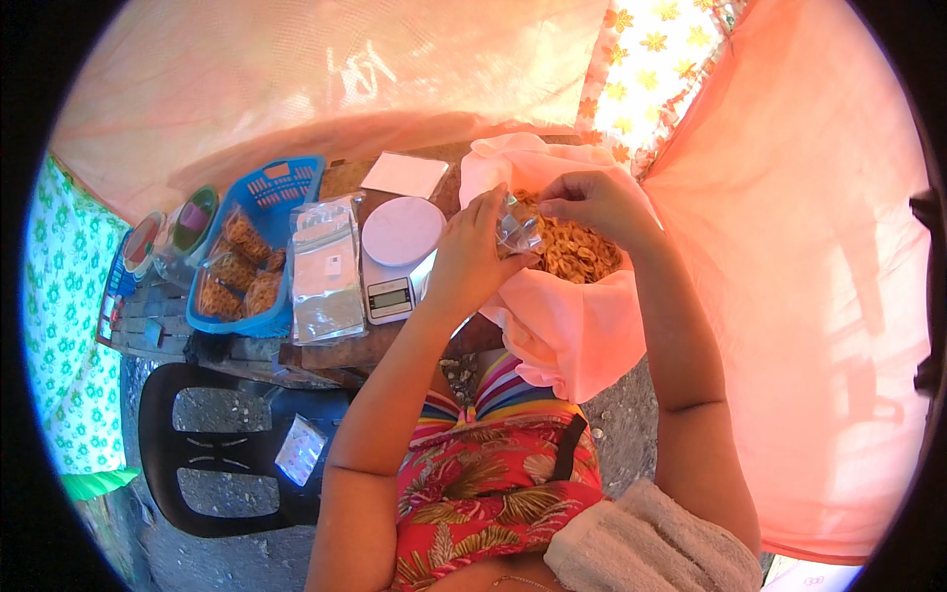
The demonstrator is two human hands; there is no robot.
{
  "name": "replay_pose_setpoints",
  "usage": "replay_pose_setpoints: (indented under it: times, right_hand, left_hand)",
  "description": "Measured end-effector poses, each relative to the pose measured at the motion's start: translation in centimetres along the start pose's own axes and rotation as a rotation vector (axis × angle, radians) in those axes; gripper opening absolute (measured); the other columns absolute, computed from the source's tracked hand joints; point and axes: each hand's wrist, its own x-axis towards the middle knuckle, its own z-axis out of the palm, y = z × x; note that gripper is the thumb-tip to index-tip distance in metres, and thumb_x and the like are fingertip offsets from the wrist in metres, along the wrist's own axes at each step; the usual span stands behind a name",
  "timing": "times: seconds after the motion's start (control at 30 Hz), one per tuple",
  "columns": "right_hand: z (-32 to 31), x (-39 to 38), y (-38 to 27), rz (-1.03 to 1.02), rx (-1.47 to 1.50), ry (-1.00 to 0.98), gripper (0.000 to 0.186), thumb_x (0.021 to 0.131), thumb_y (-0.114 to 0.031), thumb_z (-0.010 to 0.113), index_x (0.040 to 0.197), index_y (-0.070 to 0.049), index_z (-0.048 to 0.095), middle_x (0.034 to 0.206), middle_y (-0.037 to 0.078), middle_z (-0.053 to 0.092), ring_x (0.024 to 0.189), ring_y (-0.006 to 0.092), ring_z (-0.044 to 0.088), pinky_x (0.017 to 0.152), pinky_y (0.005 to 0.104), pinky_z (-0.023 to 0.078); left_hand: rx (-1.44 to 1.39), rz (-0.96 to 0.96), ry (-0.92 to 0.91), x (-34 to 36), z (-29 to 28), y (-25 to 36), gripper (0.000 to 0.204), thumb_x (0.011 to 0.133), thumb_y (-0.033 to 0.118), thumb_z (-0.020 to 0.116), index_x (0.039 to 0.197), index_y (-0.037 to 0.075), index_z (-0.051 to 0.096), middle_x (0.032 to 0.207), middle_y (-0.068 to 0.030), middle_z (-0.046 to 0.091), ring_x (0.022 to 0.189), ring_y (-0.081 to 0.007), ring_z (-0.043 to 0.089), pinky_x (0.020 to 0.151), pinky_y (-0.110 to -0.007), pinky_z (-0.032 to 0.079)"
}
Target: The person scoops a dry snack from a pink cloth bag into a small clear plastic bag, then places the filled bag on a digital scale to check the weight. They add more snack by hand to reach the target weight and continue adjusting the contents.
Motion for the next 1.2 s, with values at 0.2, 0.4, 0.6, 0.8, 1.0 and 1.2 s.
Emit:
replay_pose_setpoints:
  times: [0.2,0.4,0.6,0.8,1.0,1.2]
  right_hand:
    - [0.6,1.9,5.8,0.113,-0.403,-0.020,0.024,0.082,-0.022,0.075,0.092,-0.001,0.072,0.089,0.012,0.072,0.077,0.0216,0.066,0.072,0.0340,0.051]
    - [0.5,1.4,10.7,0.293,-0.602,-0.037,0.020,0.079,-0.018,0.074,0.093,-0.004,0.074,0.080,0.009,0.071,0.074,0.0191,0.065,0.069,0.0334,0.050]
    - [-1.3,2.0,9.7,0.301,-0.230,-0.049,0.016,0.083,-0.015,0.072,0.088,0.001,0.072,0.073,0.007,0.069,0.068,0.0138,0.066,0.060,0.0305,0.053]
    - [-2.2,2.5,8.1,0.310,0.005,-0.022,0.009,0.085,-0.008,0.068,0.085,0.000,0.072,0.066,0.003,0.065,0.058,0.0105,0.063,0.052,0.0262,0.052]
    - [-1.6,2.5,2.7,-0.010,-0.009,-0.028,0.018,0.090,-0.016,0.064,0.088,-0.001,0.073,0.069,0.003,0.065,0.060,0.0106,0.061,0.057,0.0245,0.050]
    - [-0.5,1.8,0.2,0.088,-0.012,-0.057,0.020,0.091,-0.015,0.063,0.104,-0.002,0.072,0.091,0.008,0.072,0.081,0.0131,0.069,0.070,0.0265,0.052]
  left_hand:
    - [0.006,-0.028,0.000,0.1,-0.5,0.0,0.089,0.068,0.021,0.086,0.141,0.002,0.038,0.131,-0.0222,0.053,0.119,-0.0419,0.053,0.098,-0.048,0.044]
    - [0.009,-0.020,0.026,0.2,-0.8,0.0,0.089,0.069,0.020,0.085,0.142,0.004,0.037,0.132,-0.0219,0.052,0.121,-0.0418,0.051,0.100,-0.048,0.043]
    - [-0.018,-0.030,0.007,0.2,-0.5,-0.2,0.089,0.067,0.020,0.087,0.140,0.004,0.040,0.130,-0.0222,0.054,0.120,-0.0413,0.053,0.098,-0.047,0.045]
    - [0.025,0.014,0.011,0.1,0.0,-0.2,0.090,0.066,0.019,0.087,0.141,0.004,0.039,0.130,-0.0217,0.053,0.117,-0.0414,0.054,0.097,-0.047,0.046]
    - [0.024,0.002,-0.015,0.5,0.0,-0.1,0.089,0.068,0.020,0.085,0.141,0.003,0.037,0.130,-0.0223,0.053,0.118,-0.0419,0.053,0.098,-0.048,0.044]
    - [-0.019,-0.065,-0.041,0.7,-0.2,0.3,0.089,0.070,0.021,0.084,0.142,0.003,0.035,0.132,-0.0218,0.052,0.120,-0.0416,0.052,0.100,-0.049,0.042]
